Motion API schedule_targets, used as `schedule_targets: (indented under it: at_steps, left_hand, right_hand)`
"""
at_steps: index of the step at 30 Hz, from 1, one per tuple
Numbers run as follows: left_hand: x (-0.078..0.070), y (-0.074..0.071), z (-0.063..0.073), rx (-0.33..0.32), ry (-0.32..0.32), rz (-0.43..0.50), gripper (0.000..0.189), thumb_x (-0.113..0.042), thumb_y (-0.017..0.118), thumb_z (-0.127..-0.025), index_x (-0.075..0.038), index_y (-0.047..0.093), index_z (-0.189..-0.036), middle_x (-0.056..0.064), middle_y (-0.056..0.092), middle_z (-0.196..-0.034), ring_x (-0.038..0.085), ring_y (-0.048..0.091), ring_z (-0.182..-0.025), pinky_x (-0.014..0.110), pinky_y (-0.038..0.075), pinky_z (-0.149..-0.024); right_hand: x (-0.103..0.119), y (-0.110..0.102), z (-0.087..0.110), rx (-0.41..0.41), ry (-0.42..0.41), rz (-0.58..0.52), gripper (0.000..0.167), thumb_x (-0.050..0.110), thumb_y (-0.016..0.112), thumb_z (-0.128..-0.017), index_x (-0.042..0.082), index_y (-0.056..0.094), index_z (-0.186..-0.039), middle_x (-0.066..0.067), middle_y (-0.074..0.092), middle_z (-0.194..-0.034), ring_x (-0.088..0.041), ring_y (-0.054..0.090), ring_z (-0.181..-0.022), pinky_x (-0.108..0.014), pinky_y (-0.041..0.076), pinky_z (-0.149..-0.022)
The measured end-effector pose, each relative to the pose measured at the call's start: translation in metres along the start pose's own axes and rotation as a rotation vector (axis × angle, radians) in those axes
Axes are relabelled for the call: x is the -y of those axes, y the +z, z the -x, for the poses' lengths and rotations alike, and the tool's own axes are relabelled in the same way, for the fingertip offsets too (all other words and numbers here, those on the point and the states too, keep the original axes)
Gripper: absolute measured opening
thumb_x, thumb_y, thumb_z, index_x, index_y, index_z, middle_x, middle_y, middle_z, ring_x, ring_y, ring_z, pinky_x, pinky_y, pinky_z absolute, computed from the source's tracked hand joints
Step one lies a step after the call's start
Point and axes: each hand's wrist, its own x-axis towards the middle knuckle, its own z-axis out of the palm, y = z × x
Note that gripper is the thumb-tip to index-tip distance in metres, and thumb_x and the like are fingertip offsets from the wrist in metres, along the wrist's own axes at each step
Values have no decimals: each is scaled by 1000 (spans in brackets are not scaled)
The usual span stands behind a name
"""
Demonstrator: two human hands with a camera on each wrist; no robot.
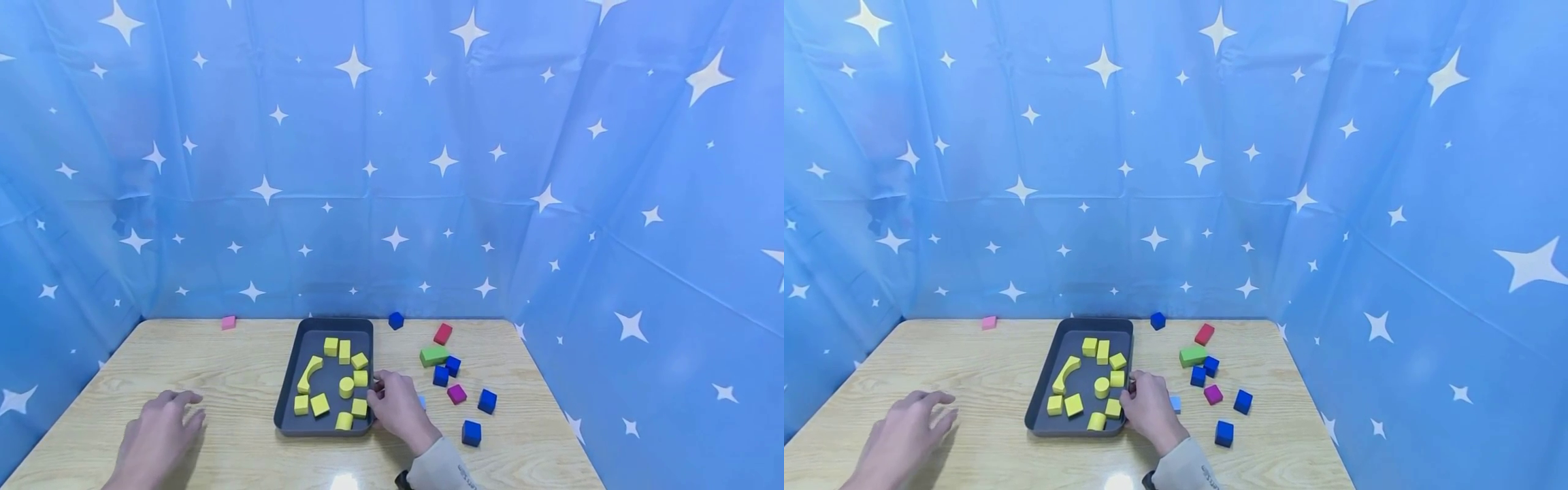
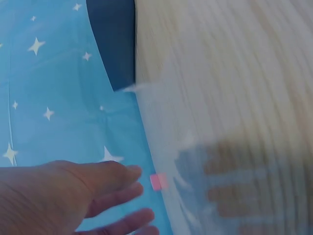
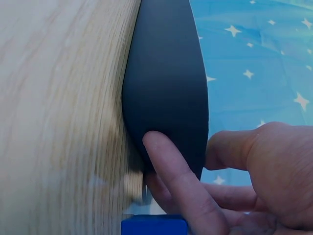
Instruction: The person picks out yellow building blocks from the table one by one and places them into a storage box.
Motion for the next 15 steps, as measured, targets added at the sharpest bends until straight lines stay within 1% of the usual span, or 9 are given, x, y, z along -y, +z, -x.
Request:
schedule_targets:
  at_steps: [2,5,7,9,11,12,14,15]
  left_hand:
    - [8,-2,2,39,-67,-11,38,-16,79,-105,6,77,-136,45,68,-135,65,69,-115,76,63,-77]
    - [20,-3,4,126,-182,-18,49,-22,75,-108,9,69,-145,48,60,-142,72,58,-122,88,57,-84]
    - [26,-3,4,181,-242,-22,53,-25,72,-110,11,64,-147,50,55,-141,76,52,-124,91,54,-86]
    - [31,-2,3,220,-286,-23,54,-28,71,-111,13,62,-145,52,52,-138,78,47,-123,95,50,-87]
    - [34,-2,2,243,-309,-17,53,-29,70,-112,14,63,-141,52,51,-132,78,47,-120,94,50,-86]
    - [34,-3,2,248,-309,-14,52,-29,70,-112,15,63,-139,52,52,-129,77,49,-118,92,52,-85]
    - [34,-3,3,249,-295,-10,50,-26,70,-112,18,64,-135,50,55,-123,74,54,-113,88,54,-86]
    - [33,-4,3,244,-275,-8,49,-25,69,-112,19,65,-134,49,57,-121,71,57,-111,84,56,-87]
  right_hand:
    - [0,0,0,1,1,-1,45,6,75,-111,-8,68,-153,-16,80,-118,-20,79,-93,-27,68,-57]
    - [-1,1,-1,-1,4,-3,46,6,75,-111,-8,68,-154,-16,79,-118,-20,78,-93,-27,68,-57]
    - [-1,1,-1,-4,4,-4,46,6,75,-111,-9,68,-154,-16,79,-118,-19,78,-92,-27,68,-57]
    - [-1,1,-1,-6,0,-5,45,6,75,-111,-9,68,-153,-16,79,-118,-19,78,-92,-27,67,-56]
    - [-1,1,-1,-6,-5,-8,45,5,74,-111,-9,69,-152,-16,79,-117,-19,78,-91,-27,68,-56]
    - [-1,1,-1,-6,-8,-6,44,5,74,-111,-9,69,-152,-16,79,-117,-19,78,-91,-27,68,-56]
    - [-1,1,0,-5,-11,-6,44,5,75,-111,-10,69,-152,-16,79,-116,-19,79,-89,-27,68,-56]
    - [-1,0,0,-5,-12,-7,44,5,75,-111,-10,69,-152,-16,79,-115,-19,79,-89,-27,68,-56]
